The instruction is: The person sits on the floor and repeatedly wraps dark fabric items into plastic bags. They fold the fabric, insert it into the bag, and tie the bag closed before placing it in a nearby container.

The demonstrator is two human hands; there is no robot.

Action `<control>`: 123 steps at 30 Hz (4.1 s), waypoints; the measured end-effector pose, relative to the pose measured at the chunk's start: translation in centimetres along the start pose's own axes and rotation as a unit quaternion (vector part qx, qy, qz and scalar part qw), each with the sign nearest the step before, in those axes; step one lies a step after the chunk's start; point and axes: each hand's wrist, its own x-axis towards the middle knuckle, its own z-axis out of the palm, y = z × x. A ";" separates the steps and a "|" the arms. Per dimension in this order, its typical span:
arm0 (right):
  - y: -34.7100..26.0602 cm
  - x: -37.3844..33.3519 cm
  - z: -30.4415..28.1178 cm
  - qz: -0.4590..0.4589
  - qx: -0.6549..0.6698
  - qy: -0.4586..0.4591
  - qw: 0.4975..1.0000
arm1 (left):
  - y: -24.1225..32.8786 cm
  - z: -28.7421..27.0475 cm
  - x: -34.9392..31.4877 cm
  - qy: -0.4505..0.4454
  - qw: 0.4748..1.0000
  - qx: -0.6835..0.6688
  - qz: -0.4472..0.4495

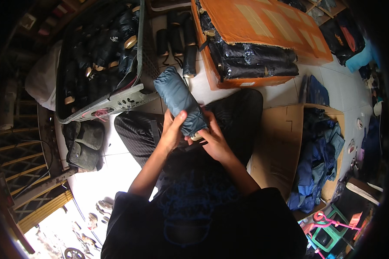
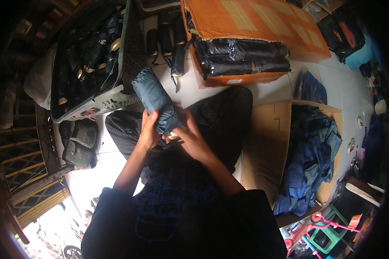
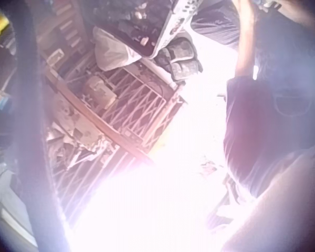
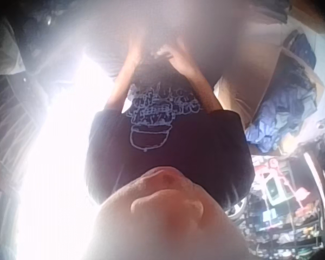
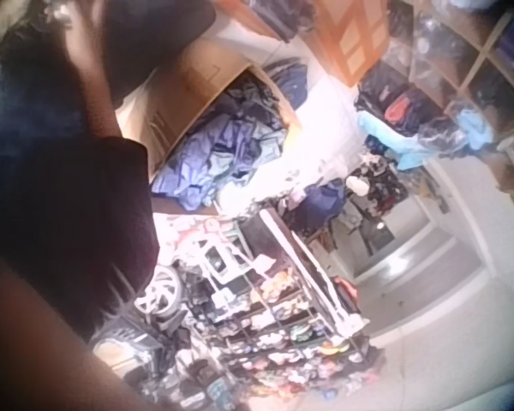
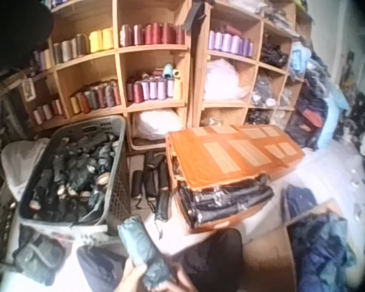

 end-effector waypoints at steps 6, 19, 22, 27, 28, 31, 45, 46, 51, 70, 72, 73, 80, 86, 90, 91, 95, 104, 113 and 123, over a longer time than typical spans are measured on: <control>-1.2 -0.8 1.1 0.149 -0.074 0.021 0.986 | 1.1 1.6 0.7 0.035 0.998 0.009 0.056; -0.1 -2.7 2.1 0.139 -0.043 0.063 0.987 | -0.4 3.2 -3.0 0.007 0.985 0.172 -0.004; -0.3 -2.7 1.5 0.125 -0.054 0.052 0.989 | -0.5 3.6 -3.3 -0.007 0.980 0.190 -0.060; -1.0 -2.2 -0.4 0.164 -0.119 -0.110 0.973 | 0.7 2.6 -4.0 -0.023 0.973 0.216 -0.076; -1.1 -1.8 -1.4 0.166 -0.159 -0.166 0.959 | 0.8 2.0 -3.9 -0.032 0.966 0.241 -0.090; -1.9 -0.4 -5.7 0.054 -0.335 -0.157 0.928 | 0.2 1.4 -3.1 0.001 0.939 0.298 0.171; -2.2 3.6 -3.0 0.072 0.109 0.113 0.985 | -0.7 1.2 -4.0 -0.125 0.853 0.444 0.245; -2.3 3.4 -2.5 0.086 0.105 0.123 0.983 | -0.6 1.1 -3.9 -0.137 0.842 0.455 0.256; -1.7 3.6 -1.7 0.074 0.085 0.162 0.980 | -1.2 0.9 -3.5 -0.130 0.824 0.463 0.300; 0.5 2.2 -1.0 0.075 -0.070 0.077 0.992 | -6.1 -2.8 -2.1 -0.037 0.972 0.127 0.194; 0.7 2.1 -1.7 0.083 -0.079 0.059 0.992 | -5.2 -3.0 -2.2 -0.035 0.971 0.179 0.154; 1.2 2.2 -2.5 0.071 -0.091 0.054 0.992 | -3.9 -2.3 -2.3 -0.020 0.963 0.229 0.142; 2.8 3.5 -5.0 0.161 -0.018 0.041 0.986 | -4.8 -5.6 0.0 0.090 0.966 0.234 0.060; 5.8 10.9 -10.2 0.140 -0.109 0.192 0.965 | -6.0 -7.6 -0.1 0.110 0.959 0.257 0.044; 7.6 18.8 -13.4 0.034 -0.048 0.237 0.970 | -6.1 -8.2 -1.1 0.123 0.951 0.281 0.030; 8.2 20.4 -14.1 0.012 -0.105 0.258 0.960 | -6.2 -8.2 -1.4 0.124 0.952 0.280 0.029; 11.7 26.5 -21.8 -0.072 -0.385 0.388 0.834 | -6.5 -6.9 -1.1 0.085 0.959 0.268 0.023; 10.0 26.8 -16.2 -0.064 -0.600 0.397 0.692 | -6.7 -8.2 -2.4 0.092 0.954 0.283 -0.011; 2.9 8.2 -10.9 -0.074 -0.447 0.253 0.855 | -6.4 -7.3 -0.8 0.058 0.956 0.280 0.059; -18.2 -13.4 -2.8 -0.267 -0.541 0.453 0.656 | -7.4 -3.2 0.6 -0.055 0.950 0.305 0.045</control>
